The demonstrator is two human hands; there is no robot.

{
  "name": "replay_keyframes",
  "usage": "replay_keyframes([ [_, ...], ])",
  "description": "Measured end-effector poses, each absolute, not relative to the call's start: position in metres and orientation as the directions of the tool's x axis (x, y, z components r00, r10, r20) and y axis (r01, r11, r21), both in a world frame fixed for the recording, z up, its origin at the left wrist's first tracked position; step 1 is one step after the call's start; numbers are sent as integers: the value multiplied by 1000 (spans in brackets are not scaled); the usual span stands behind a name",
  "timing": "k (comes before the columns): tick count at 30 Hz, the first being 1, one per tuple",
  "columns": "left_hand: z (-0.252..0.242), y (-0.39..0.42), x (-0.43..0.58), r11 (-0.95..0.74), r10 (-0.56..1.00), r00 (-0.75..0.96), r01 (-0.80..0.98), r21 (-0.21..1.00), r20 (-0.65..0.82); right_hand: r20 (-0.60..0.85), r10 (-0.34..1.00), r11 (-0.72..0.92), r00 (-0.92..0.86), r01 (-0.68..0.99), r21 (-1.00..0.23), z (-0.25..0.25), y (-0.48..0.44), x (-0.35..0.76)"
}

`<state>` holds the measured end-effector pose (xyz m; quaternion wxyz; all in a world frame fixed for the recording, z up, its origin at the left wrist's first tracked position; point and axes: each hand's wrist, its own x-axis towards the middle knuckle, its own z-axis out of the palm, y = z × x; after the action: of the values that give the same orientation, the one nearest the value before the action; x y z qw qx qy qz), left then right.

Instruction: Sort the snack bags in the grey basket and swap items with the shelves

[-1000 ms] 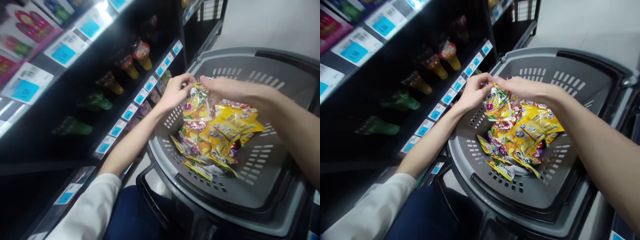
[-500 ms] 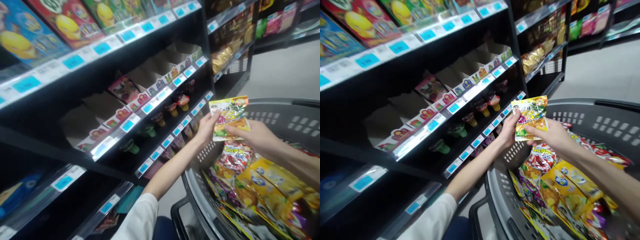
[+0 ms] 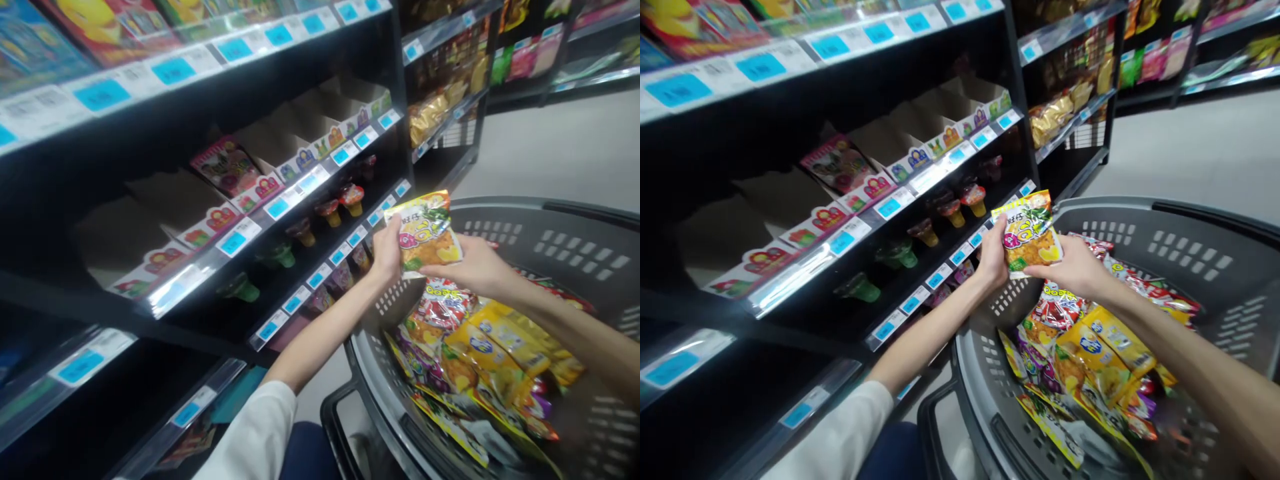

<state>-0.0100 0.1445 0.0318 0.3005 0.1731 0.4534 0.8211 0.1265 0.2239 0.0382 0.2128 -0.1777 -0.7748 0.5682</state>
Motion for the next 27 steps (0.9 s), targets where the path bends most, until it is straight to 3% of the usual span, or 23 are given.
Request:
replay_keyframes([
  [14,34,144,-11,-435,585,-811,-311,845,3,73,511,315,-857,107,-943,45,227,129],
  [27,34,144,-11,-418,582,-812,-333,845,-32,11,426,191,-905,78,-978,46,229,131],
])
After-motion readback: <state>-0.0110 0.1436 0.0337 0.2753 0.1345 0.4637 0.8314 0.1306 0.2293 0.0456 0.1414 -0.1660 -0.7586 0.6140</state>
